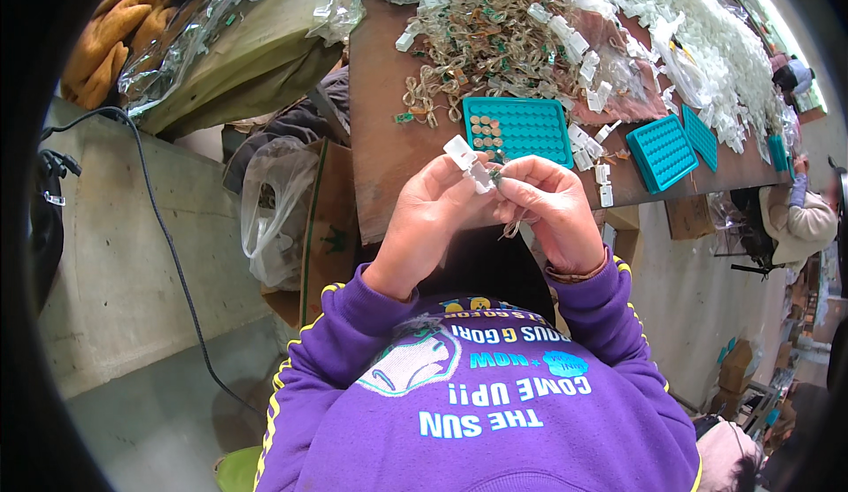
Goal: The person repeatedly picks small white plastic housings and thin wires from a cluttered table, inserts the wires into the housings, and places the assembled units into a teal tray. The person handles items one at a time and continues the same assembly cycle throughout the clip.
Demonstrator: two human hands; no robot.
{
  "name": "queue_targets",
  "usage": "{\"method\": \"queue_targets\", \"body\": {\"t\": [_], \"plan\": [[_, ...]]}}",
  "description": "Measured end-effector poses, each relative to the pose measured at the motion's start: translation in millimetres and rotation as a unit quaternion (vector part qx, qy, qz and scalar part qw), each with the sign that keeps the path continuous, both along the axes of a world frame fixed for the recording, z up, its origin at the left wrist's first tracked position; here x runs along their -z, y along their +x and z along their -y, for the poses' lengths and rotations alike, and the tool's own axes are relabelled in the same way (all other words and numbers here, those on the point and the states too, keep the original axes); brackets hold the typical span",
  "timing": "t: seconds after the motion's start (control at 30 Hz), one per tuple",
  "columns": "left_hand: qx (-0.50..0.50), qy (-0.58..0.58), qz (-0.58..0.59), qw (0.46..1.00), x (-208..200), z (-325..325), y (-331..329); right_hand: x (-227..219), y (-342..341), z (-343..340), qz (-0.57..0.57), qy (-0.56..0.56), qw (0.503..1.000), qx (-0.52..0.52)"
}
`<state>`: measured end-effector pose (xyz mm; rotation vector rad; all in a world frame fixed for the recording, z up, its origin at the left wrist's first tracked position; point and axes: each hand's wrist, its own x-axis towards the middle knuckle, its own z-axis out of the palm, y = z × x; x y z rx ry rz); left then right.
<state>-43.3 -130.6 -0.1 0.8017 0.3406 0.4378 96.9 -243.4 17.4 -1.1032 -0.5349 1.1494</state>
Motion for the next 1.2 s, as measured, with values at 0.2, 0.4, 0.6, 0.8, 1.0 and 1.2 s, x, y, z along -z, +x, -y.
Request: {"method": "queue_targets", "body": {"t": [0.2, 0.4, 0.6, 0.8, 1.0, 1.2], "plan": [[-0.058, 0.187, -0.055, 0.979, 7, -2, -6, 3, 0, -3, -0.034, 0.003, 0.999, -0.037], [-0.125, 0.189, -0.06, 0.972, 5, 3, -3, -1, -5, -3, 0.001, -0.032, 0.999, -0.007], [-0.036, 0.175, -0.043, 0.983, 1, -4, -13, -9, -2, 1, 0.098, -0.036, 0.993, -0.048], [0.085, 0.144, 0.045, 0.985, 0, -13, -17, 1, 10, -5, 0.012, -0.005, 0.982, -0.189], [-0.014, 0.113, 0.023, 0.993, 1, 0, -14, 13, -5, -5, -0.105, -0.027, 0.989, -0.1], [-0.164, 0.168, -0.024, 0.972, 7, 3, -8, -2, -11, 2, 0.221, -0.046, 0.974, 0.003]]}}
